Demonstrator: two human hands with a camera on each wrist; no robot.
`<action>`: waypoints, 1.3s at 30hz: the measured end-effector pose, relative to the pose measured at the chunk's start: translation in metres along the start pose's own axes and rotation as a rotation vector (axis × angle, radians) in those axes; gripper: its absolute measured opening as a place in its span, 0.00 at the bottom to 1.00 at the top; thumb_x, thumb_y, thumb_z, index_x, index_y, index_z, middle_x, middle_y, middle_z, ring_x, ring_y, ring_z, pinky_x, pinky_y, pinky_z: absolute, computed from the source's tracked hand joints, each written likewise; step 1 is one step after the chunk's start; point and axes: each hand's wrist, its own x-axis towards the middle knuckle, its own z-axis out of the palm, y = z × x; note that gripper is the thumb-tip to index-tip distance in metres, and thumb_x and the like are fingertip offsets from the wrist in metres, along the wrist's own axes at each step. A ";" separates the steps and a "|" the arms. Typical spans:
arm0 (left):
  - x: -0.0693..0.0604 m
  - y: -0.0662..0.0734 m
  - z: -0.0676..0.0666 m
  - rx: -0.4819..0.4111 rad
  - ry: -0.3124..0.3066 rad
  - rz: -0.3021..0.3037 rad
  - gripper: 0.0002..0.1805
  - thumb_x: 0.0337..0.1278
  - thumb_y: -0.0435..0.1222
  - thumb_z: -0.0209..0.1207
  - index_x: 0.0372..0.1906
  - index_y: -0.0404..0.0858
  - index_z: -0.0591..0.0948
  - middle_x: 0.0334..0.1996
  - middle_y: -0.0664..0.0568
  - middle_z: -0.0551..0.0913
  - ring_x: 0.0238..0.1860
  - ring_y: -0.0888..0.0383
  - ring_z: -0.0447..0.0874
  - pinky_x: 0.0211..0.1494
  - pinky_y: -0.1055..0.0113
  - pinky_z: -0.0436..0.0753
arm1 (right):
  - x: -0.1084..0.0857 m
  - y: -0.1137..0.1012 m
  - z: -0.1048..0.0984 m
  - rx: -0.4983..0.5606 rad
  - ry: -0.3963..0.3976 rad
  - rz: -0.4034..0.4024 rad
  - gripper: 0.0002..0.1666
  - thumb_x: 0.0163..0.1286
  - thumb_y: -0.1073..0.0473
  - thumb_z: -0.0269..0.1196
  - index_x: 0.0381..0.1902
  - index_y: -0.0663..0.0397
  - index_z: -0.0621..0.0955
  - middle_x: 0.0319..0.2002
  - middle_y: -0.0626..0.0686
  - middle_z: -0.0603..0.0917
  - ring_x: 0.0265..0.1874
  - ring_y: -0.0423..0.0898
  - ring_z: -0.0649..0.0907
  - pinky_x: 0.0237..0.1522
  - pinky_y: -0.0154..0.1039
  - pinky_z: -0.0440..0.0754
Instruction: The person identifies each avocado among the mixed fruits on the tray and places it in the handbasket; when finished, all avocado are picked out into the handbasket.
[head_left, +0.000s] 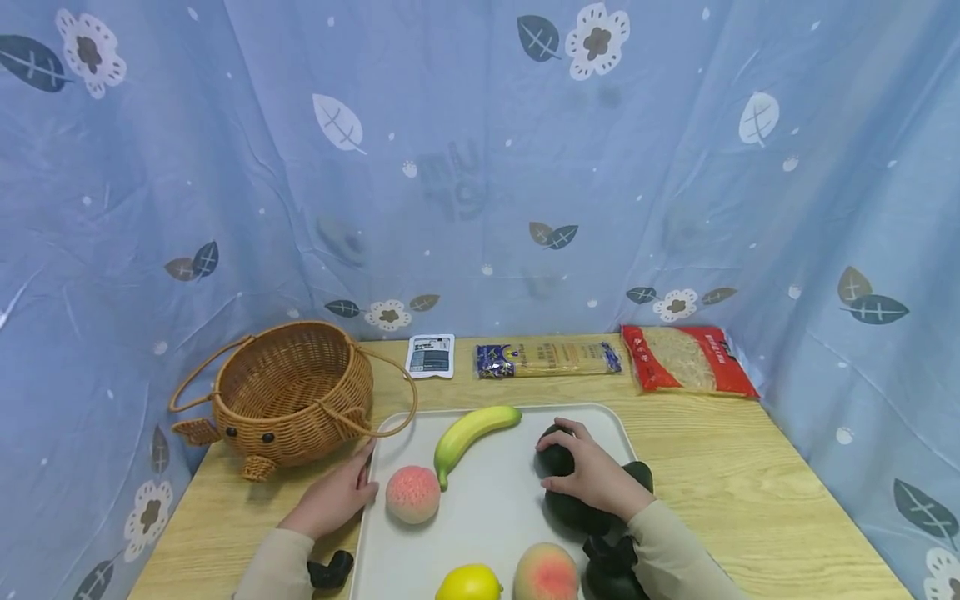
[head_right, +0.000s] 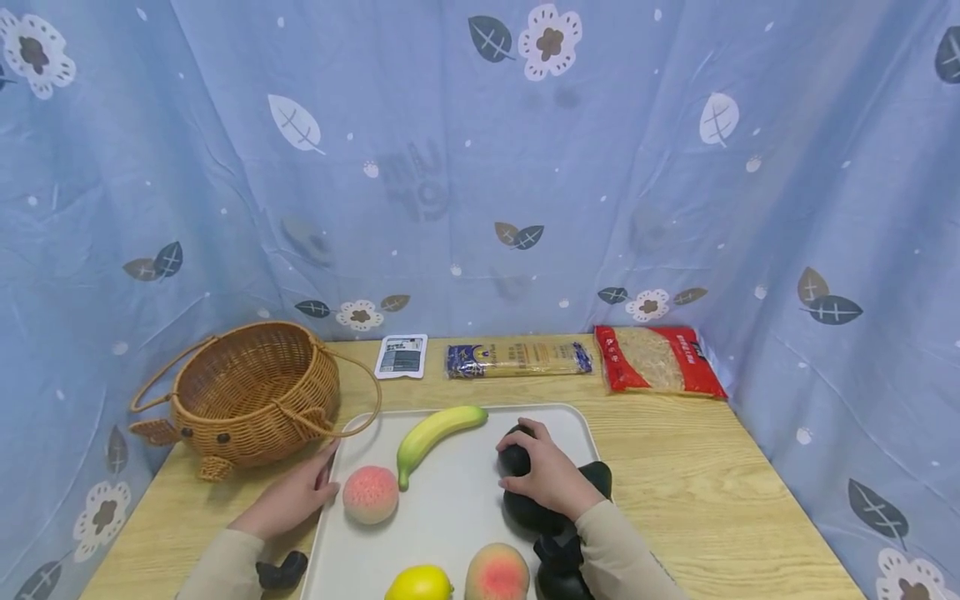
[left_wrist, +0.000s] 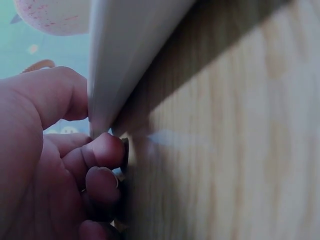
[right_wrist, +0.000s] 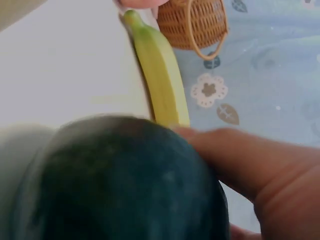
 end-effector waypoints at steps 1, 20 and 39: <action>0.000 0.001 0.000 0.005 -0.007 -0.015 0.41 0.69 0.39 0.64 0.81 0.33 0.62 0.28 0.57 0.70 0.23 0.61 0.64 0.26 0.65 0.64 | 0.000 0.001 0.000 0.004 0.003 -0.007 0.21 0.61 0.59 0.79 0.50 0.44 0.83 0.75 0.68 0.63 0.63 0.65 0.78 0.61 0.59 0.78; 0.002 -0.012 0.007 -0.010 0.028 0.082 0.41 0.70 0.44 0.62 0.80 0.31 0.62 0.28 0.57 0.70 0.23 0.62 0.64 0.24 0.65 0.63 | 0.008 -0.017 -0.002 0.010 0.116 -0.074 0.19 0.67 0.70 0.72 0.50 0.45 0.82 0.72 0.64 0.68 0.65 0.64 0.78 0.62 0.59 0.77; -0.002 0.005 -0.001 0.008 0.001 -0.027 0.40 0.68 0.37 0.63 0.81 0.34 0.63 0.27 0.57 0.69 0.23 0.61 0.64 0.27 0.65 0.63 | 0.069 -0.101 -0.004 0.066 0.080 -0.184 0.26 0.73 0.64 0.69 0.67 0.52 0.78 0.77 0.62 0.64 0.68 0.65 0.75 0.62 0.59 0.78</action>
